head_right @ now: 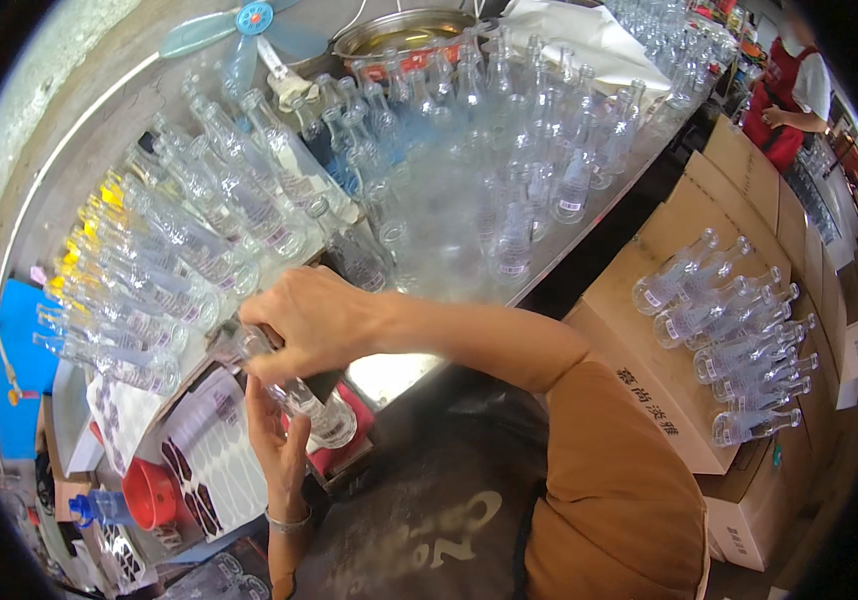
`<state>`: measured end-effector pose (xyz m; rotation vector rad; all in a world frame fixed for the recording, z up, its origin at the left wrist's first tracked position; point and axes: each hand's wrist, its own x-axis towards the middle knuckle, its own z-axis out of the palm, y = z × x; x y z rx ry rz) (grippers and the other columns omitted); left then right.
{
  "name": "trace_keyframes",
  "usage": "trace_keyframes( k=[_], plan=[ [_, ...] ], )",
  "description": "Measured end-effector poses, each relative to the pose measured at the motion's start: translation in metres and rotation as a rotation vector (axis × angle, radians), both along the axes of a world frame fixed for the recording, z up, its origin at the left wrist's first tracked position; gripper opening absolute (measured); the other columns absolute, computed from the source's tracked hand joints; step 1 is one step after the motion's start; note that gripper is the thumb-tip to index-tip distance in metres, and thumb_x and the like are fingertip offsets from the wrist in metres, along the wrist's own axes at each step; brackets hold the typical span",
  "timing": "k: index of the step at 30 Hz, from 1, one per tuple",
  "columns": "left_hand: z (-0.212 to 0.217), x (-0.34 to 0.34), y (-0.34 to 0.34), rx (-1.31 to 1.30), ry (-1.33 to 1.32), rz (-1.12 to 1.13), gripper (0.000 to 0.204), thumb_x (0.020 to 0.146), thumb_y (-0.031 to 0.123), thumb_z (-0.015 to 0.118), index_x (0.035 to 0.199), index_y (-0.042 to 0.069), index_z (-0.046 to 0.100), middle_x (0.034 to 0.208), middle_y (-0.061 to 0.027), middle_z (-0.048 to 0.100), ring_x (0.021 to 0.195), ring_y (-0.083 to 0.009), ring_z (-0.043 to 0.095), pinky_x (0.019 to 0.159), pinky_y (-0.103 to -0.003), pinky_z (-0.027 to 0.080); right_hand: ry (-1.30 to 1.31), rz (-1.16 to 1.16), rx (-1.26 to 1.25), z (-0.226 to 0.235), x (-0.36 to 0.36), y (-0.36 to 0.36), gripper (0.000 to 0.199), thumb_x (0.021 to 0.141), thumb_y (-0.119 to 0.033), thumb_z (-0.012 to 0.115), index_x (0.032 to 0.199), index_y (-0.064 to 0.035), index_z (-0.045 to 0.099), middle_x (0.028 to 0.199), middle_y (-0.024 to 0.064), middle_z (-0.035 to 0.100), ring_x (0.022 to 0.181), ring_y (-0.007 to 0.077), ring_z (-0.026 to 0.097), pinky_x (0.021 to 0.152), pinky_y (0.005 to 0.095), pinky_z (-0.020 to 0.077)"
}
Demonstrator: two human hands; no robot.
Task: The person repeatedly picks up clear plastic bottles, applies a rectangular label to the side of each bottle, and places the labeled bottle on a nearby table. The process is repeated for multiple bottles in a continuous loop.
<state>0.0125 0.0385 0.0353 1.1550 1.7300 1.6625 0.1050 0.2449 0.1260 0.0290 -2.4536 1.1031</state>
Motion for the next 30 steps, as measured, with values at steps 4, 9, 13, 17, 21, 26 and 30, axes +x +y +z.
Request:
trace_keyframes(
  k=[4,9,13,17,21,26,30],
  plan=[
    [0.01,-0.002,0.004,0.013,0.087,-0.05,0.089,0.086,0.026,0.072,0.156,-0.002,0.026,0.152,-0.022,0.044,0.139,-0.0326,0.045,0.116,-0.045,0.032,0.121,-0.205,0.047,0.038,0.046,0.02,0.04,0.079,-0.041,0.071,0.078,-0.0021,0.064,0.064,0.0125,0.065,0.057,0.0261,0.065,0.056,0.0393,0.0511],
    [0.01,-0.007,0.004,-0.04,0.118,-0.041,0.081,0.086,0.016,0.071,0.155,0.001,0.031,0.154,-0.016,0.044,0.138,-0.0318,0.047,0.113,-0.044,0.037,0.491,-0.693,0.154,0.139,0.097,0.09,0.03,0.088,-0.035,0.069,0.088,-0.005,0.068,0.07,0.0031,0.065,0.063,0.0118,0.059,0.057,0.0274,0.0459],
    [0.002,-0.005,0.017,-0.064,0.097,-0.062,0.076,0.086,0.006,0.069,0.154,0.004,0.035,0.155,-0.0141,0.044,0.137,-0.0302,0.049,0.109,-0.043,0.041,0.435,-0.947,0.447,0.181,0.093,0.149,0.037,0.088,-0.037,0.065,0.084,0.0,0.066,0.062,0.0098,0.061,0.058,0.0193,0.057,0.057,0.0326,0.0448],
    [-0.001,-0.006,0.021,-0.119,0.136,-0.031,0.072,0.086,0.007,0.069,0.152,0.004,0.039,0.153,-0.0136,0.045,0.134,-0.0294,0.052,0.107,-0.043,0.043,0.246,-0.878,0.601,0.144,0.046,0.237,0.046,0.079,-0.044,0.065,0.082,0.002,0.066,0.069,0.0242,0.062,0.063,0.0346,0.063,0.062,0.0449,0.0487],
    [-0.007,-0.01,0.023,-0.16,0.143,-0.022,0.07,0.087,0.008,0.069,0.151,0.005,0.04,0.152,-0.0135,0.046,0.13,-0.0291,0.055,0.104,-0.042,0.046,0.078,-0.781,0.579,0.108,0.022,0.264,0.046,0.076,-0.043,0.066,0.082,0.0018,0.069,0.073,0.0259,0.066,0.069,0.0374,0.067,0.065,0.0463,0.0505],
    [-0.012,-0.012,0.025,-0.193,0.142,-0.027,0.069,0.088,0.007,0.069,0.151,0.005,0.041,0.151,-0.0137,0.048,0.127,-0.0284,0.058,0.102,-0.04,0.048,-0.292,-0.691,0.635,0.076,0.011,0.283,0.039,0.079,-0.041,0.067,0.086,-0.0027,0.07,0.074,0.0114,0.07,0.071,0.0207,0.067,0.065,0.0345,0.0527],
    [-0.014,-0.012,0.026,-0.193,0.144,-0.036,0.068,0.089,0.006,0.069,0.151,0.005,0.041,0.15,-0.0138,0.048,0.126,-0.0276,0.059,0.101,-0.039,0.048,-0.394,-0.632,0.637,0.047,0.004,0.275,0.037,0.073,-0.037,0.068,0.073,-0.0007,0.065,0.073,0.0156,0.069,0.071,0.0305,0.067,0.065,0.0447,0.0514]
  ],
)
